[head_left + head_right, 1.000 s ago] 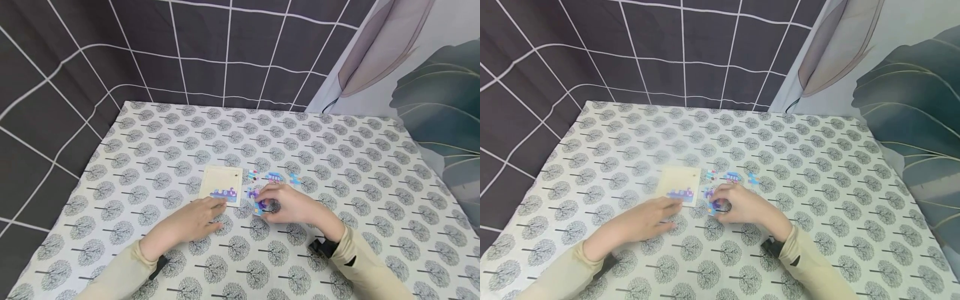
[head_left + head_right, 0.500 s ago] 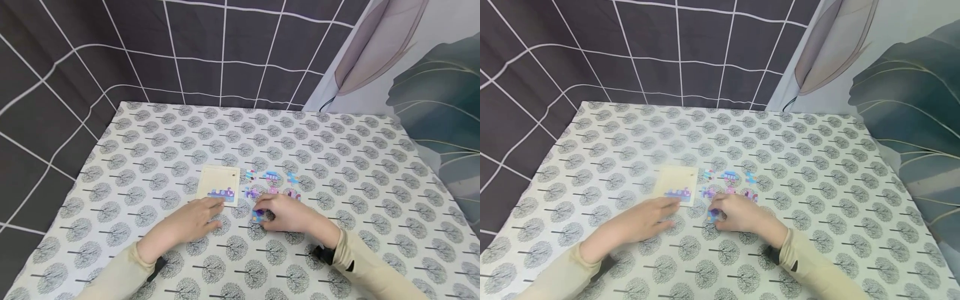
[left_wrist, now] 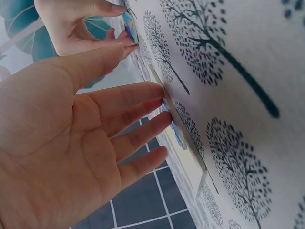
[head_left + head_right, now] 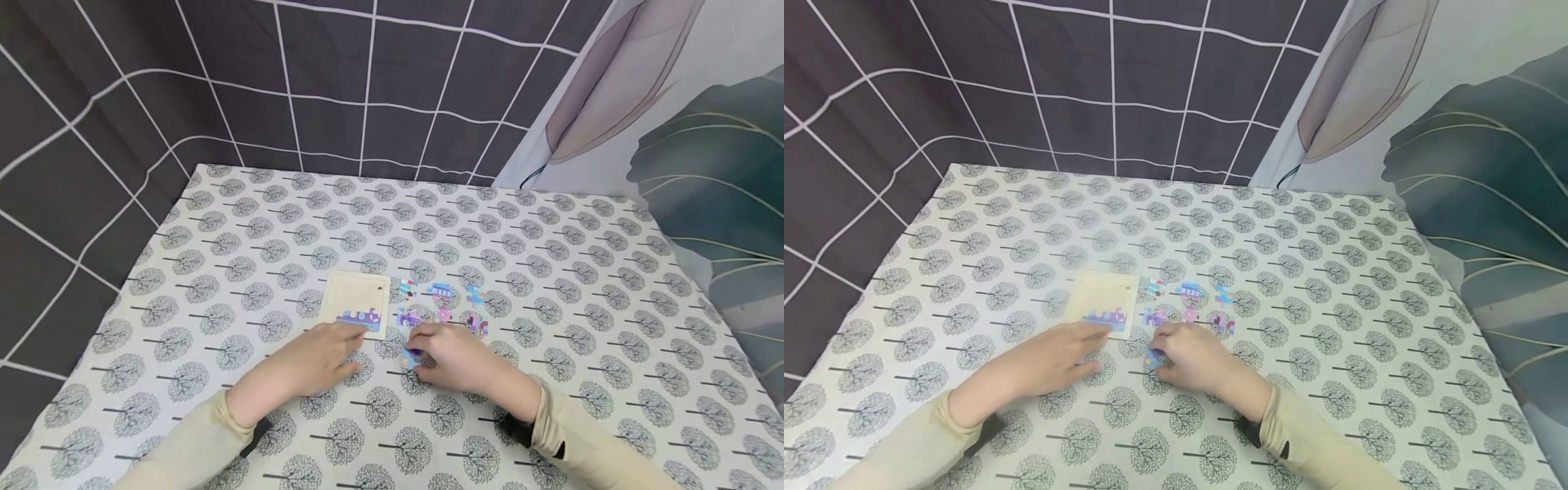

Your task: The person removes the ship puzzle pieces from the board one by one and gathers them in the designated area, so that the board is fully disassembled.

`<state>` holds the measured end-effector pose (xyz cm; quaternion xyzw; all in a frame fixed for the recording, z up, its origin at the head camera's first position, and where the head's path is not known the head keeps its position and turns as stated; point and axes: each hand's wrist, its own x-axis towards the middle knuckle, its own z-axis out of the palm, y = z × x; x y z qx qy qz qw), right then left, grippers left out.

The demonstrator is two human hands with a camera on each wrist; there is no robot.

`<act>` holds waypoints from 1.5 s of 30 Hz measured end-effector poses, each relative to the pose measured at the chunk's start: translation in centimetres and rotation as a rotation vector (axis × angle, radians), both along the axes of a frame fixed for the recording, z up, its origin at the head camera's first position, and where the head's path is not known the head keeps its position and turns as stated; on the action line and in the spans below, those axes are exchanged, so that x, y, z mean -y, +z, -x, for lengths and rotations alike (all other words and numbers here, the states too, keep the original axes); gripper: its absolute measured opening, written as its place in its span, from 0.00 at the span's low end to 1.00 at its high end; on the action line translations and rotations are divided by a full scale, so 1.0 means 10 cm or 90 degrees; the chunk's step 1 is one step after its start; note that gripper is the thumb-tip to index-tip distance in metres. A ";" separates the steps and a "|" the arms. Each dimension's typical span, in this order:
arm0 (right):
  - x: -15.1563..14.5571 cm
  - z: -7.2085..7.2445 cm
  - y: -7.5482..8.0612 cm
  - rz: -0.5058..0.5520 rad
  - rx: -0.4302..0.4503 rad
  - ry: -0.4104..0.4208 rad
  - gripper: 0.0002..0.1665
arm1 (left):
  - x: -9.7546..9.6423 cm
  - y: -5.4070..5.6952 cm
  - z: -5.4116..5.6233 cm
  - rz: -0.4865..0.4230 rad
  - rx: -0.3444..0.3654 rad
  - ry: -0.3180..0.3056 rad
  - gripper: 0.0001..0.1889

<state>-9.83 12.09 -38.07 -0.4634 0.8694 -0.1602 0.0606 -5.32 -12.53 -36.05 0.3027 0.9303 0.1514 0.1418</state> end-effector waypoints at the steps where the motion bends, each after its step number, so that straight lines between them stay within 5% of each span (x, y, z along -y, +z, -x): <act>1: 0.00 -0.01 0.00 -0.005 -0.001 -0.003 0.18 | 0.00 0.00 0.00 0.003 0.001 0.002 0.26; 21: 0.00 -0.04 0.00 -0.017 -0.037 0.022 0.18 | 0.01 -0.08 -0.07 0.035 -0.047 -0.004 0.28; 30: -0.02 0.08 0.07 0.081 -0.095 0.032 0.23 | 0.00 -0.07 -0.07 0.028 -0.056 -0.006 0.27; 45: 0.07 0.28 0.16 0.083 0.013 0.015 0.27 | 0.00 -0.08 -0.03 0.026 -0.044 -0.005 0.27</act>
